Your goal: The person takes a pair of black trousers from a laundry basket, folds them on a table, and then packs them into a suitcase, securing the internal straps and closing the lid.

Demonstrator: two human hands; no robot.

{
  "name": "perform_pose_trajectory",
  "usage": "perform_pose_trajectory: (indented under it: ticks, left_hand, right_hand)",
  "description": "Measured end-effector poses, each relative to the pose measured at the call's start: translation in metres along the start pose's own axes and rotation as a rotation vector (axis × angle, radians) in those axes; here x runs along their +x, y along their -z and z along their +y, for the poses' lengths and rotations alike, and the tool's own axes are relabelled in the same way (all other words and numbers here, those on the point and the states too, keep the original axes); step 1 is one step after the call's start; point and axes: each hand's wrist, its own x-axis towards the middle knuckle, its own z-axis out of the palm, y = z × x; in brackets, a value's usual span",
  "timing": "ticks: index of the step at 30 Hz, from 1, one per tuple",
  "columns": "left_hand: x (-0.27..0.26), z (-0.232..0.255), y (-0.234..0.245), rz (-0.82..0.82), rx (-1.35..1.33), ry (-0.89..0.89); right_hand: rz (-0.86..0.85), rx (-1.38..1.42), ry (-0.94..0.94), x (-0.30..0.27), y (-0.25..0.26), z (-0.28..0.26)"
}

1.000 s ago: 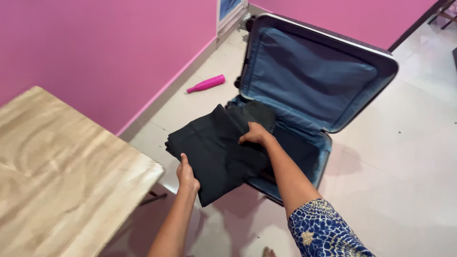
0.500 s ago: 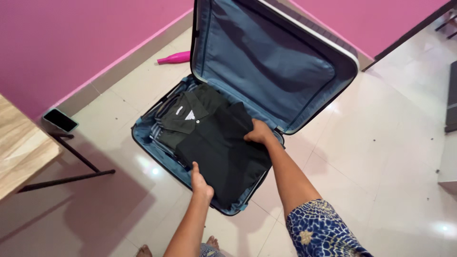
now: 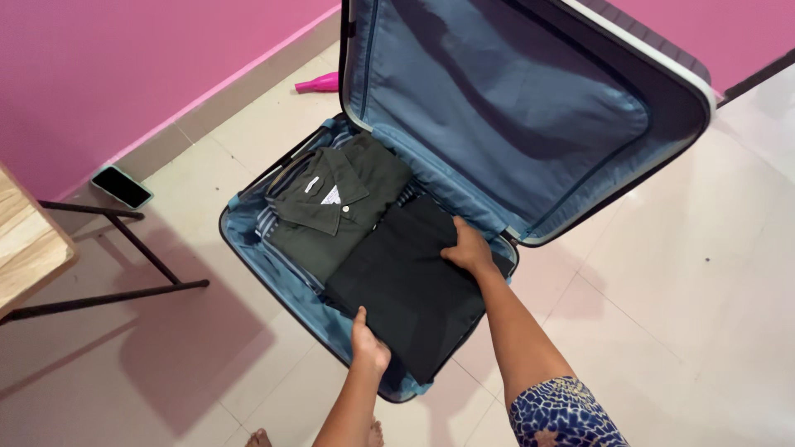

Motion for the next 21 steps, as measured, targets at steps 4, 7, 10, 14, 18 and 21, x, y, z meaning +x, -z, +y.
perform_pose_trajectory:
  ticks: [4, 7, 10, 14, 18, 21]
  left_hand:
    - [-0.003, -0.003, -0.004, 0.072, 0.122, -0.148]
    - [-0.014, 0.001, -0.023, 0.326, 0.601, -0.368]
    - [-0.057, 0.001, -0.055, 0.814, 1.384, -0.874]
    - [-0.119, 0.021, -0.102, 0.174, 2.109, -1.112]
    - [-0.119, 0.030, -0.124, 0.016, 2.681, -0.559]
    - [-0.100, 0.030, -0.125, 0.041, 2.804, -0.654]
  right_hand:
    - [0.066, 0.044, 0.105, 0.017, -0.012, 0.019]
    - [0.086, -0.282, -0.041, 0.016, -0.032, 0.023]
    - [0.432, -0.525, 0.003, -0.010, -0.056, 0.013]
    - [0.367, -0.476, 0.057, -0.063, -0.078, -0.022]
    - [0.088, -0.466, -0.066, -0.077, -0.093, -0.040]
    - [0.003, -0.469, -0.113, -0.067, -0.100, -0.034]
